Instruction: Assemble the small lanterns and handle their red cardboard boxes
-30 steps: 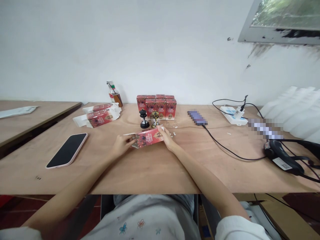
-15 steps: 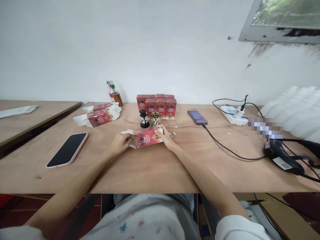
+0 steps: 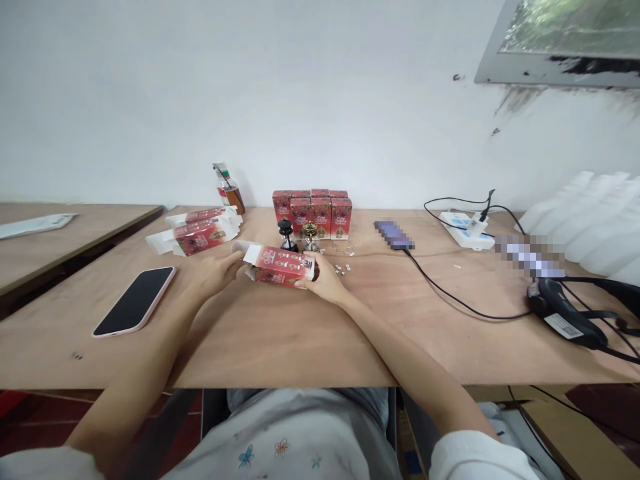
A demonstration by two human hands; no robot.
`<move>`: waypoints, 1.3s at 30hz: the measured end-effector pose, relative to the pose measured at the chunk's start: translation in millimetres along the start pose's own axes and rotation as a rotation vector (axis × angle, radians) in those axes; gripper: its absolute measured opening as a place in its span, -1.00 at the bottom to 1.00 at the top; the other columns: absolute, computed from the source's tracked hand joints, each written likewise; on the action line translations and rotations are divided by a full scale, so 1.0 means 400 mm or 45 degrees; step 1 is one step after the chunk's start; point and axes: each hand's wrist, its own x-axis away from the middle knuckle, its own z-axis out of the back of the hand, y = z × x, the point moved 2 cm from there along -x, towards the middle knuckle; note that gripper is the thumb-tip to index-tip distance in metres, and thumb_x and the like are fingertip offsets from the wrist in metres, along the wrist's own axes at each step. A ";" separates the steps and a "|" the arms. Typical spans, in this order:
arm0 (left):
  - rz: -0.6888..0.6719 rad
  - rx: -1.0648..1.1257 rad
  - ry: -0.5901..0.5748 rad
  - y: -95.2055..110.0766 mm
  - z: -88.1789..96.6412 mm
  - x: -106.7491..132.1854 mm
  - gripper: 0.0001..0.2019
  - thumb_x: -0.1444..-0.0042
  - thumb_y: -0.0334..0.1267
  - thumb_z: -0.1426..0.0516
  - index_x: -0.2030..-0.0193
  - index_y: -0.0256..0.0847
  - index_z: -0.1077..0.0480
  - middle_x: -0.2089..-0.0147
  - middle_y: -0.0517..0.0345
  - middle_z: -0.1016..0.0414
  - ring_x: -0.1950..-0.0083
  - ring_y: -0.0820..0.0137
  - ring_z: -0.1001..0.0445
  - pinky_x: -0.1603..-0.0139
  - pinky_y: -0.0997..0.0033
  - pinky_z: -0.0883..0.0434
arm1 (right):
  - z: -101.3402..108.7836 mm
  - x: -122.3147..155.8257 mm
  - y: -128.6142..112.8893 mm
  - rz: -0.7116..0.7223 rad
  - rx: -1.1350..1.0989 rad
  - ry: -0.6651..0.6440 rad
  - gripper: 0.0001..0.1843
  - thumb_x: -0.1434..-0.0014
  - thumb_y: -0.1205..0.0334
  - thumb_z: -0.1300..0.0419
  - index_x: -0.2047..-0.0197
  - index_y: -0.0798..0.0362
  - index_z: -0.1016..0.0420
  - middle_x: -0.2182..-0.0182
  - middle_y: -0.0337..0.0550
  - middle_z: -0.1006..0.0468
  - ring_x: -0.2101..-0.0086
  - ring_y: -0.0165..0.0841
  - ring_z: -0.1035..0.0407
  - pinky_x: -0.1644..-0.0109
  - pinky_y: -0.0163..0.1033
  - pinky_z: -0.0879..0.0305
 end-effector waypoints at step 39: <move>0.111 0.074 0.571 -0.011 0.034 0.034 -0.76 -0.20 -0.23 0.19 0.40 -0.21 -0.19 0.46 0.08 -0.33 0.46 0.37 -0.33 0.42 0.43 -0.19 | 0.052 -0.025 0.042 -0.131 -0.597 0.438 -0.72 0.02 -0.02 -0.20 0.32 -0.03 -0.35 0.36 -0.30 -0.42 0.27 -0.36 -0.33 0.07 -0.24 -0.24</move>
